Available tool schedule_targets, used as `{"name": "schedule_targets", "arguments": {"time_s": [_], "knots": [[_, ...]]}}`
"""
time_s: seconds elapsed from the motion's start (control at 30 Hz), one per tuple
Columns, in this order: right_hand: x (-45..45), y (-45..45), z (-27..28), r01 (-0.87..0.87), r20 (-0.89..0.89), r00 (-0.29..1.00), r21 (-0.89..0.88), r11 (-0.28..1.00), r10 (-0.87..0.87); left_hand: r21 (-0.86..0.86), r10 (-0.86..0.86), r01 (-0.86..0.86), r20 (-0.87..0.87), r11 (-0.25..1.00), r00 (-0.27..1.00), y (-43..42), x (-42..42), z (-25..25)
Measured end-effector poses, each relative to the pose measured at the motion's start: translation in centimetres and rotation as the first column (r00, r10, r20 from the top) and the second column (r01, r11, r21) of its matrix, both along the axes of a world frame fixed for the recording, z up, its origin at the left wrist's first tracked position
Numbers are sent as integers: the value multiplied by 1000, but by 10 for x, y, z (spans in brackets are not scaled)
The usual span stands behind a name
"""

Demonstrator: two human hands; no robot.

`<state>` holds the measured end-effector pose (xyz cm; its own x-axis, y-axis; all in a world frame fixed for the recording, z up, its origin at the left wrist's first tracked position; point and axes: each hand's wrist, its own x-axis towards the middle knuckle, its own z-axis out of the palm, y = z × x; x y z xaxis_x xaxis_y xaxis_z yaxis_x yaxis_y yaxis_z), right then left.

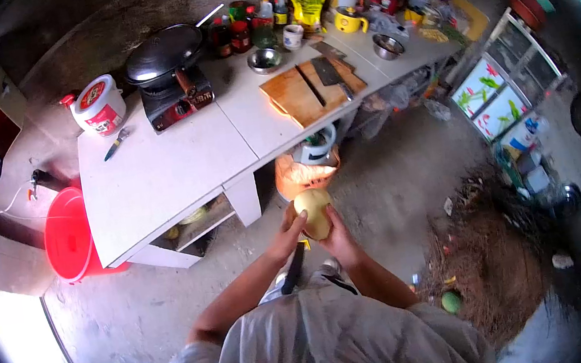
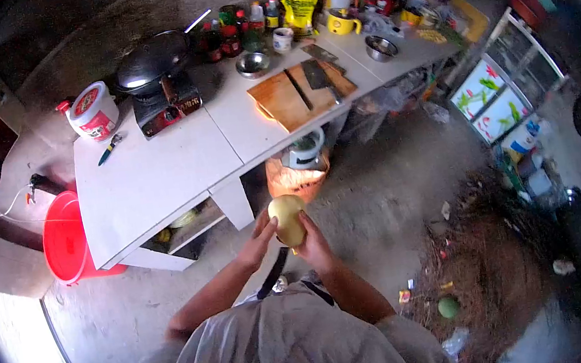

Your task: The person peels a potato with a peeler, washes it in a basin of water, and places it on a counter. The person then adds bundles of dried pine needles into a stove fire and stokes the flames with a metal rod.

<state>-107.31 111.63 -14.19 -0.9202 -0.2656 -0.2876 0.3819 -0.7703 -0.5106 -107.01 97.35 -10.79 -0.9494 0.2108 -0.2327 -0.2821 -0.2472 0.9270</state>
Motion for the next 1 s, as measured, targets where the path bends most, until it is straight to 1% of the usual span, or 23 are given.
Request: {"name": "schedule_targets", "arguments": {"time_s": [0.03, 0.1, 0.13, 0.17, 0.2, 0.23, 0.3, 0.33, 0.37, 0.4, 0.43, 0.47, 0.5, 0.57, 0.6, 0.63, 0.67, 0.7, 0.77, 0.83, 0.9, 0.97, 1.0], "knots": [[-26, -1, -7, -26, -5, 1000, -37, 999, 26, -1, 24, -24, 0, 1000, 1000, -12, -10, -2], [-83, 1, -34, -59, 81, 996, 230, 971, 41, -249, 43, -35, 26, 968, 999, -43, -19, -16], [-119, 0, -39, -55, 72, 996, 173, 983, 43, -250, 76, -67, 29, 966, 997, -59, -20, -22], [-154, 0, -44, -52, 64, 997, 116, 992, 45, -196, 212, -181, 146, 964, 966, -75, -17, -31], [-191, 4, -47, -70, 125, 991, 254, 965, 39, -153, 338, -306, 268, 940, 902, -91, -11, -40], [-230, 8, -53, -111, 177, 983, 389, 914, 44, -121, 457, -448, 387, 886, 801, -104, -4, -45], [-309, 14, -65, -79, 39, 997, 526, 846, 69, -128, 637, -656, 435, 744, 637, -116, 23, -54], [-354, 19, -97, -55, 79, 997, 578, 814, 11, -144, 690, -714, 446, 685, 571, -110, 36, -52], [-397, 23, -138, -28, 116, 992, 628, 778, -58, -87, 737, -816, 492, 571, 464, -104, 49, -49], [-433, 29, -162, -9, 30, 999, 597, 802, -11, -31, 767, -897, 531, 441, 359, -96, 60, -44], [-425, 11, -93, 47, 19, 997, 574, 818, -70, -50, 797, -925, 525, 377, 297, -84, 64, -38], [-447, 18, -97, 163, -158, 985, 751, 640, -65, -54, 802, -941, 541, 335, 254, -70, 66, -33], [-457, 14, -87, 181, -174, 982, 775, 606, -71, -55, 802, -955, 558, 292, 213, -54, 68, -28], [-489, 25, -100, 34, -43, 999, 948, 316, 20, -85, 823, -979, 558, 186, 108, -27, 64, -11], [-497, 29, -110, -23, 26, 1000, 930, 367, -4, -87, 834, -977, 539, 196, 120, -16, 63, -5], [-519, 45, -145, 17, -68, 989, 935, 355, 131, -84, 843, -974, 519, 210, 137, -7, 64, 1], [-526, 41, -149, 22, -80, 981, 951, 310, 178, -72, 860, -979, 492, 192, 133, 2, 68, 9], [-526, 35, -149, 23, -87, 969, 965, 263, 232, -58, 873, -991, 482, 122, 79, 7, 72, 10], [-519, 5, -140, 48, -123, 917, 979, 200, 381, -130, 902, -988, 432, 80, 16, 29, 96, 9], [-493, -31, -132, 56, -145, 814, 983, 172, 563, -147, 883, -989, 465, 10, -61, 48, 123, 13], [-452, -71, -126, 22, -122, 683, 989, 146, 721, -183, 870, -981, 470, -71, -151, 69, 159, 8], [-397, -106, -127, -62, -33, 545, 995, 79, 837, -142, 891, -981, 416, -135, -183, 95, 205, 2], [-373, -109, -128, -97, 17, 502, 995, 37, 865, -134, 870, -966, 421, -219, -256, 110, 227, 3]]}}
